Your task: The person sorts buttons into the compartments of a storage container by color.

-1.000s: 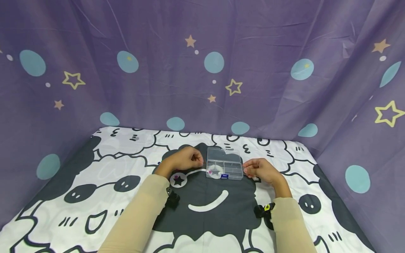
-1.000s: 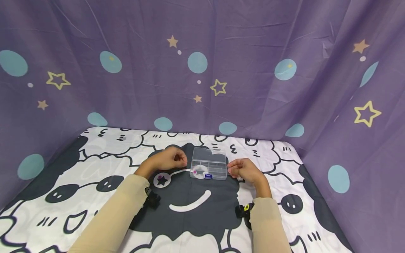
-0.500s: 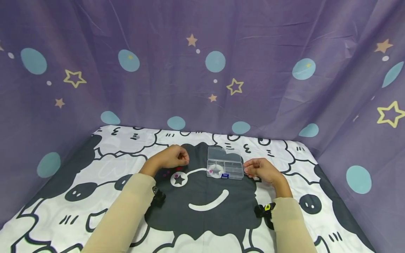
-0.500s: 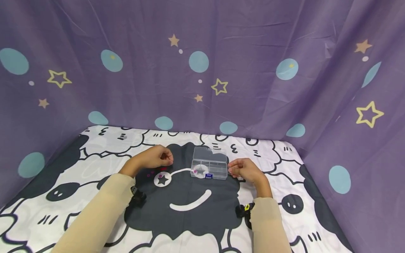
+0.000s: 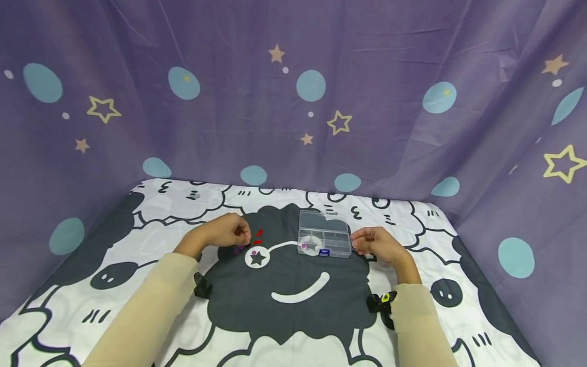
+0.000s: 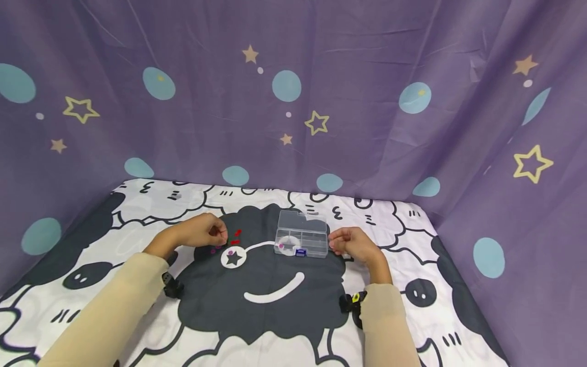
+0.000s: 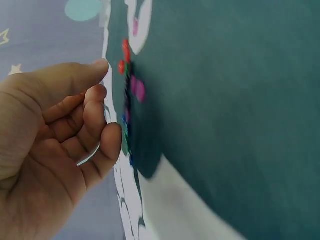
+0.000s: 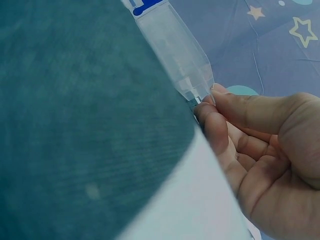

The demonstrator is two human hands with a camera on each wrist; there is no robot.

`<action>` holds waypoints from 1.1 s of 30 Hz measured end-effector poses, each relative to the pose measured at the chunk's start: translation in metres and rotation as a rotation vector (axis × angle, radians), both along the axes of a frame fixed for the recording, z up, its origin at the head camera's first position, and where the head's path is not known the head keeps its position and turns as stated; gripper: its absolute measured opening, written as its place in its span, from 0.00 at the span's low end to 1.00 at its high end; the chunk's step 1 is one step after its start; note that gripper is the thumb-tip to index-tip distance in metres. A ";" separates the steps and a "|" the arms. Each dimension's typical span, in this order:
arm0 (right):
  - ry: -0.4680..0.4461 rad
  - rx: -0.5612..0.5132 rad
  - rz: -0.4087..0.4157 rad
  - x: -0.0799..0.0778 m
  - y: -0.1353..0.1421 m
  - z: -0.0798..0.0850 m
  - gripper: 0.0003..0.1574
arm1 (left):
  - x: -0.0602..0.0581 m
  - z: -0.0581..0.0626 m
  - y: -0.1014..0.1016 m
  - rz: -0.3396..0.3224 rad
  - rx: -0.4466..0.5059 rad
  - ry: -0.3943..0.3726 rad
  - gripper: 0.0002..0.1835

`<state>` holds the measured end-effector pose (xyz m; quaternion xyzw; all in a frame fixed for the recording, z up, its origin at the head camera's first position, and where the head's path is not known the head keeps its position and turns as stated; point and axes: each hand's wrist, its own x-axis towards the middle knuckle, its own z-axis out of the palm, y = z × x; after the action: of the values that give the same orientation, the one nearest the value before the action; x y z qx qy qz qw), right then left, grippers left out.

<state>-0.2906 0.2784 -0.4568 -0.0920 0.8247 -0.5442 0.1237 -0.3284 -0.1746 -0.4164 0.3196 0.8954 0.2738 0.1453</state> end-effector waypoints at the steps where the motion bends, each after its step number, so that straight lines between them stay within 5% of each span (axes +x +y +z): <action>1: 0.001 0.002 0.001 0.000 0.000 0.000 0.15 | 0.001 0.000 -0.003 -0.001 -0.011 -0.006 0.06; 15: 0.009 0.031 -0.007 0.000 0.001 -0.001 0.17 | 0.012 0.001 -0.020 -0.097 -0.084 0.037 0.07; 33: 0.006 0.018 0.001 -0.002 0.001 -0.001 0.16 | 0.014 0.004 -0.021 -0.080 -0.149 0.029 0.09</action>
<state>-0.2927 0.2791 -0.4578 -0.0930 0.8299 -0.5364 0.1222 -0.3149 -0.1955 -0.4121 0.3475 0.9018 0.1955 0.1667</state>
